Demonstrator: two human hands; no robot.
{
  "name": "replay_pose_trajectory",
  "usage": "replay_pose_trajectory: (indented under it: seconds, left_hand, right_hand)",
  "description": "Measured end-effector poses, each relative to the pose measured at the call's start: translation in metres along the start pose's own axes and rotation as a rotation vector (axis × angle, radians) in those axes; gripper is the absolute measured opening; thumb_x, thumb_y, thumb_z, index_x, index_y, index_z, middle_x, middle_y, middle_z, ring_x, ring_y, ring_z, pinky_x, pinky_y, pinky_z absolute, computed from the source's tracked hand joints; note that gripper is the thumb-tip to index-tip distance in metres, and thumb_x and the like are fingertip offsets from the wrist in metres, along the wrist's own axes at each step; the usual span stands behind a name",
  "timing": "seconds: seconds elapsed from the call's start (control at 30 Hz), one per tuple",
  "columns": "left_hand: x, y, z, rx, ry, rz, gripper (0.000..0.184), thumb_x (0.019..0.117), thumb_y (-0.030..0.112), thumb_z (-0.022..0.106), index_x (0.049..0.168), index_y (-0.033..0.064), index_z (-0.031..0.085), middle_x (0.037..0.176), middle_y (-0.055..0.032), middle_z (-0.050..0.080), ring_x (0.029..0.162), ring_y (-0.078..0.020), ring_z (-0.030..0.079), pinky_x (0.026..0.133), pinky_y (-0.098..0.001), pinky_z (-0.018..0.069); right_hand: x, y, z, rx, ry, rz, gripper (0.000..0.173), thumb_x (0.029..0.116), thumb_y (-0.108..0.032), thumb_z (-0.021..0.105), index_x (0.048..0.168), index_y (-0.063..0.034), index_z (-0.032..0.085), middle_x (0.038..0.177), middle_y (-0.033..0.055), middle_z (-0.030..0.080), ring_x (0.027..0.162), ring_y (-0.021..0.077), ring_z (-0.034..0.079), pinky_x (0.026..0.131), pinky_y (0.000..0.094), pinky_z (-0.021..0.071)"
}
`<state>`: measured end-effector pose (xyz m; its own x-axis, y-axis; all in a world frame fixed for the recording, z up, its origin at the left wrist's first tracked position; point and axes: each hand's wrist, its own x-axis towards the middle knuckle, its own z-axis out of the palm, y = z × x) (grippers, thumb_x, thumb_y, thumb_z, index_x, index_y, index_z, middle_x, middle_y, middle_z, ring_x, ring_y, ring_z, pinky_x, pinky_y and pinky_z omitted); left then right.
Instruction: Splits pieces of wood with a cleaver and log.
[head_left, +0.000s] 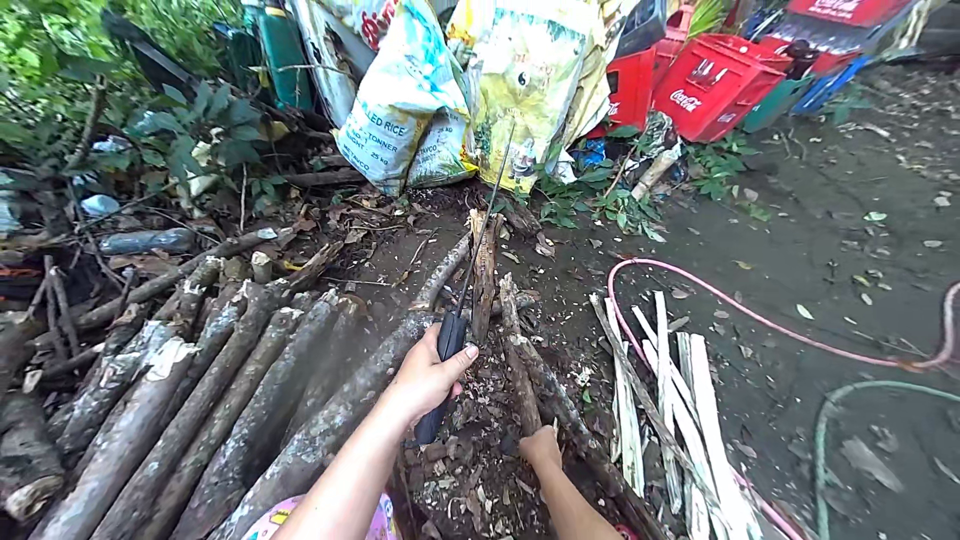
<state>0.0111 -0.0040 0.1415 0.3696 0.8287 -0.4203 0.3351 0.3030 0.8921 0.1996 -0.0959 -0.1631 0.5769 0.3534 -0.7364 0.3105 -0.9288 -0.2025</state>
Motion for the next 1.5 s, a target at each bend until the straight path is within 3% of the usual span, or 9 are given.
replay_pose_trajectory:
  seconds: [0.2,0.33,0.67,0.8,0.93,1.13,1.3,1.43,1.5]
  left_hand:
    - [-0.007,-0.001,0.010,-0.018,0.027,-0.019,0.051,0.1046,0.020,0.063,0.146,0.0039,0.038,0.086,-0.0075,0.058,0.060,-0.0115,0.060,0.059,-0.0265,0.0553]
    - [-0.008,-0.003,0.009,-0.040,0.039,-0.014,0.052,0.1047,0.020,0.063,0.147,0.0037,0.037,0.088,-0.0090,0.058,0.059,-0.0130,0.059,0.059,-0.0281,0.0552]
    - [-0.012,-0.011,0.012,-0.148,0.075,0.013,0.048,0.1044,0.017,0.063,0.143,0.0017,0.039,0.087,-0.0091,0.056,0.060,-0.0130,0.059,0.058,-0.0274,0.0549]
    - [-0.013,-0.012,0.012,-0.161,0.075,0.012,0.049,0.1042,0.015,0.062,0.144,0.0018,0.038,0.084,-0.0082,0.056,0.057,-0.0130,0.059,0.057,-0.0274,0.0550]
    - [-0.009,-0.015,0.006,-0.225,0.039,-0.025,0.042,0.1041,0.009,0.059,0.140,0.0023,0.038,0.076,-0.0049,0.053,0.053,-0.0123,0.057,0.052,-0.0261,0.0546]
    - [-0.006,-0.023,0.011,-0.162,0.012,-0.040,0.044,0.1022,0.005,0.059,0.141,0.0011,0.039,0.080,-0.0060,0.053,0.055,-0.0123,0.057,0.054,-0.0261,0.0540]
    - [-0.006,-0.026,0.018,-0.131,0.000,-0.034,0.040,0.1012,0.005,0.060,0.137,-0.0004,0.042,0.081,-0.0060,0.054,0.056,-0.0114,0.057,0.056,-0.0256,0.0541]
    - [-0.007,-0.024,0.023,-0.106,-0.002,-0.042,0.044,0.1014,0.006,0.061,0.140,-0.0001,0.042,0.084,-0.0065,0.054,0.059,-0.0114,0.058,0.059,-0.0261,0.0549]
    - [-0.007,-0.024,0.023,-0.113,-0.013,-0.039,0.043,0.1016,0.006,0.061,0.140,-0.0007,0.042,0.083,-0.0061,0.054,0.057,-0.0114,0.058,0.058,-0.0262,0.0551]
  right_hand:
    - [-0.034,-0.006,-0.027,0.482,-0.060,-0.204,0.065,0.0793,-0.012,0.087,0.134,0.0036,0.056,0.120,0.0277,0.066,0.111,0.0396,0.065,0.096,0.0574,0.0516]
    - [-0.093,-0.030,-0.091,0.716,-0.004,-0.519,0.072,0.0748,0.000,0.086,0.136,0.0057,0.049,0.101,0.0242,0.066,0.075,0.0308,0.067,0.070,0.0483,0.0585]
    - [-0.247,-0.129,-0.319,0.731,0.927,-1.426,0.073,0.0728,-0.017,0.083,0.131,0.0074,0.048,0.105,0.0108,0.066,0.089,0.0091,0.068,0.084,0.0296,0.0582]
    - [-0.239,-0.127,-0.301,0.088,0.698,-1.066,0.066,0.0759,-0.010,0.084,0.129,0.0074,0.050,0.103,0.0262,0.067,0.094,0.0392,0.069,0.082,0.0592,0.0564]
    - [-0.217,-0.139,-0.293,-0.523,0.382,-0.645,0.061,0.0864,-0.021,0.080,0.134,0.0011,0.049,0.115,0.0276,0.065,0.111,0.0450,0.065,0.089,0.0645,0.0516]
    - [-0.217,-0.115,-0.307,-0.132,0.247,-0.806,0.053,0.0796,-0.006,0.082,0.126,-0.0026,0.057,0.101,0.0209,0.066,0.087,0.0339,0.066,0.080,0.0552,0.0537]
    - [-0.297,-0.111,-0.358,0.213,0.624,-1.165,0.063,0.0743,-0.011,0.085,0.129,0.0007,0.056,0.105,0.0216,0.067,0.088,0.0338,0.068,0.077,0.0584,0.0553]
    - [-0.322,-0.136,-0.366,0.570,0.860,-1.465,0.076,0.0673,-0.018,0.081,0.133,-0.0004,0.049,0.110,0.0057,0.067,0.090,0.0080,0.070,0.078,0.0297,0.0620]
    - [-0.295,-0.134,-0.338,0.493,0.787,-1.380,0.077,0.0692,-0.010,0.082,0.136,0.0047,0.047,0.111,0.0141,0.067,0.093,0.0184,0.070,0.081,0.0391,0.0613]
